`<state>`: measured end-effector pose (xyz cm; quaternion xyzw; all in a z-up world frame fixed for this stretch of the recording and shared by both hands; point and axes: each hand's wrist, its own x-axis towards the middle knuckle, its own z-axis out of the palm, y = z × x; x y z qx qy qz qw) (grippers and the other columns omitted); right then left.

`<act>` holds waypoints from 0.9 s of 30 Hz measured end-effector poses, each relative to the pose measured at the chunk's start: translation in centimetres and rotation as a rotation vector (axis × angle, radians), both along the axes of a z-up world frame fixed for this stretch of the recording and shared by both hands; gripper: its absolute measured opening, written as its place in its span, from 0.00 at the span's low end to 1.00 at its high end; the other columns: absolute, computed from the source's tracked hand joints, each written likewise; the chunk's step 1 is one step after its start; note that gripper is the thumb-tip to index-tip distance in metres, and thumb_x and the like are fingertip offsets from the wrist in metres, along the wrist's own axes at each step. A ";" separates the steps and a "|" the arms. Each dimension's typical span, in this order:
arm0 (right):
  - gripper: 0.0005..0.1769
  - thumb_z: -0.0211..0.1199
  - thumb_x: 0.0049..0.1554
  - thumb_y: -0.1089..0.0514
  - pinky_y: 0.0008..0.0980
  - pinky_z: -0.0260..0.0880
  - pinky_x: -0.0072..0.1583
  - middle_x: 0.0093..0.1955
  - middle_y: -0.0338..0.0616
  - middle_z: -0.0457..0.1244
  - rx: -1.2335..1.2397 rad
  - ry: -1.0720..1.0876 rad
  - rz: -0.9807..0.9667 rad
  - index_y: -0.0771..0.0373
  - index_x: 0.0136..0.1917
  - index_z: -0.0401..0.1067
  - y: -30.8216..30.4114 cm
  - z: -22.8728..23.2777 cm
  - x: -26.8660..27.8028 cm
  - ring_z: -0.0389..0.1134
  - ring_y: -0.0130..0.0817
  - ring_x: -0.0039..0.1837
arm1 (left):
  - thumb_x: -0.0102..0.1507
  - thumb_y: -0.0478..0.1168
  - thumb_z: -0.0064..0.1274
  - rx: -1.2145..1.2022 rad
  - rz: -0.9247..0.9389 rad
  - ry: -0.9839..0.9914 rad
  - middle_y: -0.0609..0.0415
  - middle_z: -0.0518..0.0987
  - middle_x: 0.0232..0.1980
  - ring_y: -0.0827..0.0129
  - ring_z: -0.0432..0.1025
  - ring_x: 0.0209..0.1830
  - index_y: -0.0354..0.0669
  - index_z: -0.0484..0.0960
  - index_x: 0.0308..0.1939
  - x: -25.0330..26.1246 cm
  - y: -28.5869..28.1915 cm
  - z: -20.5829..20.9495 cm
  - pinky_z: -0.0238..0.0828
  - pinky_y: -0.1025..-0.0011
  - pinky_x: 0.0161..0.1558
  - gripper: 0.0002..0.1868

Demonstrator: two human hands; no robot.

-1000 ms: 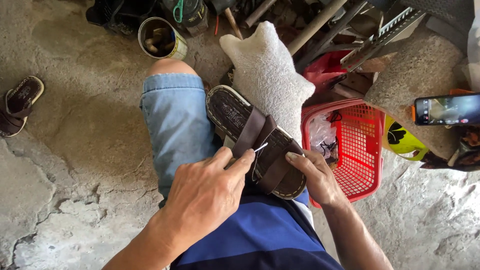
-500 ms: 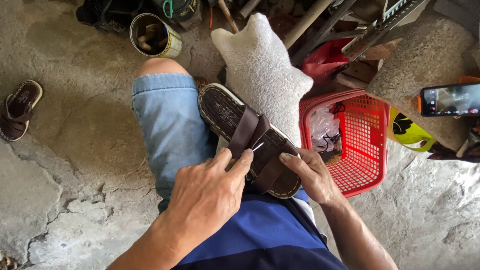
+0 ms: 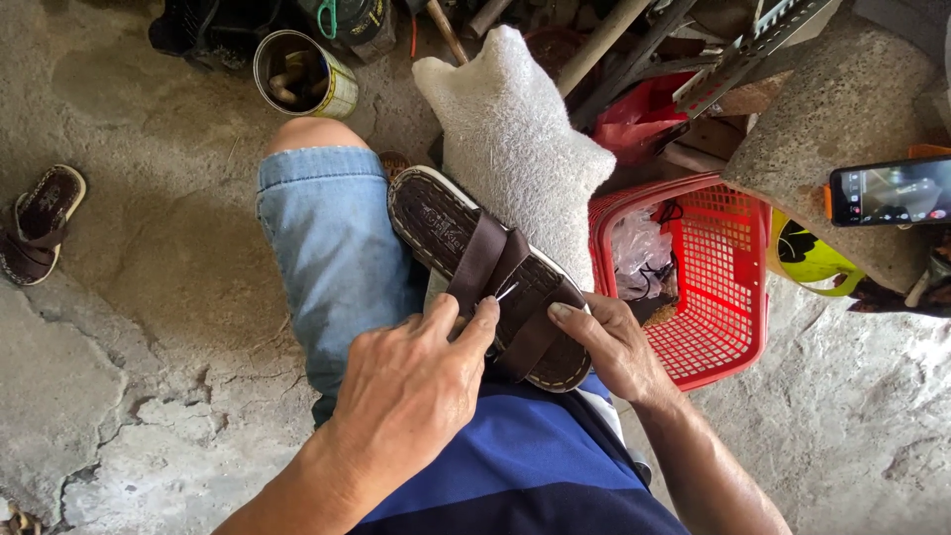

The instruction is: The person sits on the floor and sews a brown sandal using a needle and thread. They hold the sandal on their lap and repeatedly push the needle through the strap and sole to stitch them together.

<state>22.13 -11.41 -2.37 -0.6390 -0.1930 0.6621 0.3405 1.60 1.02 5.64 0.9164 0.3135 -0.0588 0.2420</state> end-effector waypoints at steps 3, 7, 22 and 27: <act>0.20 0.56 0.62 0.48 0.25 0.67 0.35 0.30 0.41 0.68 -0.009 0.019 -0.012 0.63 0.35 0.71 -0.1 -0.2 0.0 0.69 0.28 0.33 | 0.63 0.43 0.53 0.029 -0.010 0.007 0.54 0.74 0.37 0.62 0.76 0.21 0.48 0.81 0.60 0.0 -0.2 -0.1 0.70 0.61 0.15 0.20; 0.21 0.56 0.61 0.47 0.27 0.71 0.37 0.32 0.44 0.70 -0.036 -0.003 -0.010 0.65 0.36 0.74 0.0 -0.1 -0.1 0.71 0.31 0.34 | 0.65 0.43 0.51 -0.050 -0.015 0.029 0.52 0.75 0.38 0.61 0.76 0.20 0.46 0.80 0.62 0.0 0.0 -0.3 0.72 0.60 0.13 0.20; 0.16 0.54 0.63 0.45 0.45 0.57 0.35 0.25 0.40 0.61 0.285 -0.694 0.747 0.55 0.37 0.63 5.0 7.4 -0.7 0.61 0.47 0.26 | 0.62 0.37 0.52 -0.196 0.139 -0.138 0.56 0.74 0.36 0.47 0.72 0.16 0.56 0.76 0.70 -3.4 -0.4 -1.9 0.70 0.52 0.14 0.30; 0.14 0.55 0.60 0.44 0.39 0.64 0.37 0.26 0.37 0.67 -0.119 -0.484 0.613 0.56 0.45 0.71 5.1 6.8 -1.1 0.65 0.33 0.28 | 0.64 0.40 0.57 -0.105 0.075 -0.215 0.59 0.67 0.26 0.59 0.65 0.09 0.60 0.78 0.69 -3.3 -0.5 -4.2 0.66 0.61 0.10 0.28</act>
